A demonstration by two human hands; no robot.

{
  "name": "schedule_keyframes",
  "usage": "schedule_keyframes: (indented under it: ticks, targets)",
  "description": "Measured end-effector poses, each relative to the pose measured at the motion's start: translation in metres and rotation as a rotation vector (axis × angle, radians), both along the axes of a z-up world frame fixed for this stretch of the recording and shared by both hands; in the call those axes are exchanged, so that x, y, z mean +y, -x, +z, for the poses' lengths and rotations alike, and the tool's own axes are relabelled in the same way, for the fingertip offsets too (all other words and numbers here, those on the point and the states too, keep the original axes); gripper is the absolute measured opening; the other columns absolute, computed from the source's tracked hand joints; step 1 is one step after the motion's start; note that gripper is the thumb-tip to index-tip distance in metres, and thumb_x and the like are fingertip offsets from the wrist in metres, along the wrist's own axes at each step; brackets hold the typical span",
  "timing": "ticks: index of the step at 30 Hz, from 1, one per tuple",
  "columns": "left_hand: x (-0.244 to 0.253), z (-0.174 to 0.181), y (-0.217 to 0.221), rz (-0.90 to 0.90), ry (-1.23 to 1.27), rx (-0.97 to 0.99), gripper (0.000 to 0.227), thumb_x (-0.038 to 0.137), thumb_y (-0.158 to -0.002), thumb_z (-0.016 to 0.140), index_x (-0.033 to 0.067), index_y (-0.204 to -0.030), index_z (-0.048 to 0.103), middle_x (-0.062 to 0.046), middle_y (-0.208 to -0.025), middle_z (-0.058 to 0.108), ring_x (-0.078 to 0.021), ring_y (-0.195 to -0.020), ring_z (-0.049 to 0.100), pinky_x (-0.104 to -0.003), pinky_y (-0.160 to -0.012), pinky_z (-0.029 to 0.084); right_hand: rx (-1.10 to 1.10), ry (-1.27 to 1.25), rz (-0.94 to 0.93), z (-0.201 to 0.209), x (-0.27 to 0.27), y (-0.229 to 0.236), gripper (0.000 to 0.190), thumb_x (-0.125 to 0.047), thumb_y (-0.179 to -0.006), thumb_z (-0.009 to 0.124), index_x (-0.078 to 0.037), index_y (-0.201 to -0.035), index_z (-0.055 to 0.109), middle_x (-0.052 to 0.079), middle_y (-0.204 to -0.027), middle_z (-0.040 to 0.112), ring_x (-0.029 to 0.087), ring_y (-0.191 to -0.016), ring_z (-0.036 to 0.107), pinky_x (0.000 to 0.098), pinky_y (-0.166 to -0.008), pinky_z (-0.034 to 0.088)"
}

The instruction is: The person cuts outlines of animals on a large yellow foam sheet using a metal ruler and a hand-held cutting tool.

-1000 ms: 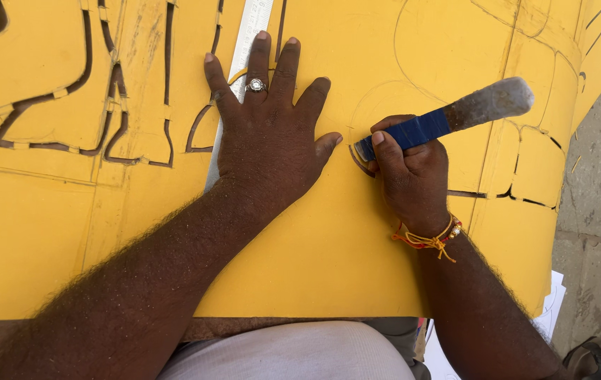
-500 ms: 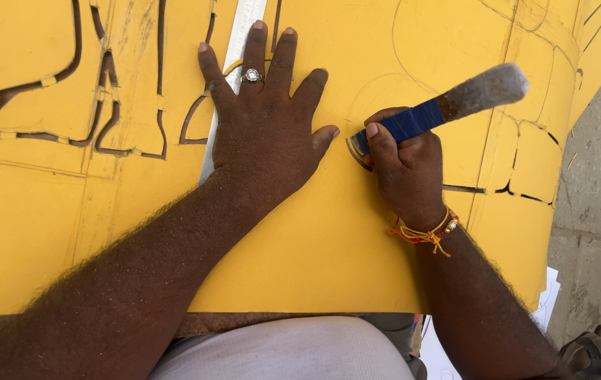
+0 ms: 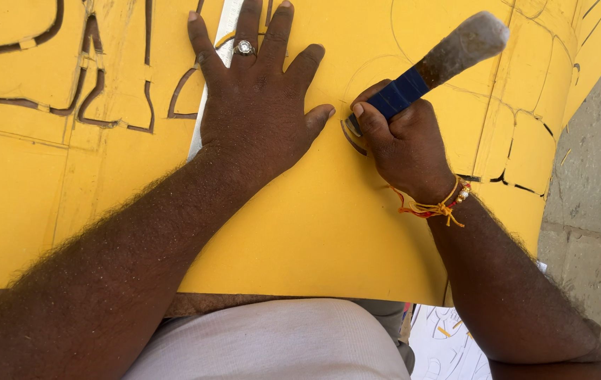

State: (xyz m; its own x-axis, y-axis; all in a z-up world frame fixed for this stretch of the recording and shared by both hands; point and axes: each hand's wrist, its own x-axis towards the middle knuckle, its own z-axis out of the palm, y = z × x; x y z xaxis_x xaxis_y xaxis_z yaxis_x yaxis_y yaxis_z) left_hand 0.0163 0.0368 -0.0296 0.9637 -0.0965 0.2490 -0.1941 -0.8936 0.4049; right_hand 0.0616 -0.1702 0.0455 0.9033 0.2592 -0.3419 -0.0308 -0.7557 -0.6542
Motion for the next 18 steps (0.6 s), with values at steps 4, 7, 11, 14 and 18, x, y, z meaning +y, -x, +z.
schedule_keyframes:
  ticks: [4, 7, 11, 14, 18]
  targets:
    - [0.0, 0.0, -0.001, -0.002, 0.006, 0.017, 0.069, 0.058, -0.102, 0.07, 0.0125, -0.151, 0.058, -0.025, -0.164, 0.035, -0.0441, -0.158, 0.017, -0.085, -0.113, 0.002, -0.039, -0.035, 0.114, 0.0, -0.004, 0.0, 0.02, -0.02, -0.108, 0.063, -0.002, -0.1, 0.068, 0.002, -0.07, 0.064, 0.009, -0.061, 0.061, 0.0275, -0.056, 0.052]
    - [0.0, -0.001, 0.0, 0.005, 0.019, -0.002, 0.069, 0.058, -0.103, 0.07, 0.0121, -0.152, 0.058, -0.025, -0.165, 0.034, -0.0438, -0.158, 0.018, -0.085, -0.114, 0.002, -0.074, -0.068, 0.177, -0.001, -0.008, -0.001, 0.017, -0.017, -0.109, 0.062, -0.002, -0.102, 0.067, 0.002, -0.076, 0.065, 0.009, -0.066, 0.063, 0.0273, -0.06, 0.053]
    - [0.002, -0.001, 0.002, -0.004, 0.038, 0.001, 0.067, 0.058, -0.103, 0.072, 0.0118, -0.15, 0.058, -0.024, -0.165, 0.034, -0.0433, -0.159, 0.018, -0.085, -0.116, 0.001, -0.05, -0.11, 0.247, 0.0, -0.013, -0.004, 0.016, -0.016, -0.11, 0.061, -0.003, -0.103, 0.066, 0.002, -0.079, 0.066, 0.009, -0.07, 0.062, 0.027, -0.065, 0.054]
    - [0.0, -0.002, 0.0, 0.005, 0.034, -0.014, 0.068, 0.059, -0.102, 0.072, 0.0118, -0.149, 0.059, -0.024, -0.165, 0.034, -0.0433, -0.158, 0.018, -0.085, -0.115, 0.001, -0.041, -0.088, 0.255, 0.0, -0.014, -0.007, 0.016, -0.016, -0.111, 0.061, -0.003, -0.102, 0.066, 0.002, -0.078, 0.064, 0.01, -0.07, 0.06, 0.0276, -0.065, 0.053]
    - [0.002, -0.002, 0.002, -0.001, 0.023, -0.014, 0.067, 0.059, -0.105, 0.071, 0.0102, -0.148, 0.058, -0.025, -0.167, 0.032, -0.044, -0.159, 0.017, -0.085, -0.115, 0.001, -0.084, -0.076, 0.299, 0.001, -0.012, -0.005, 0.015, -0.015, -0.11, 0.061, -0.003, -0.103, 0.066, 0.002, -0.081, 0.065, 0.01, -0.072, 0.062, 0.0282, -0.066, 0.054]
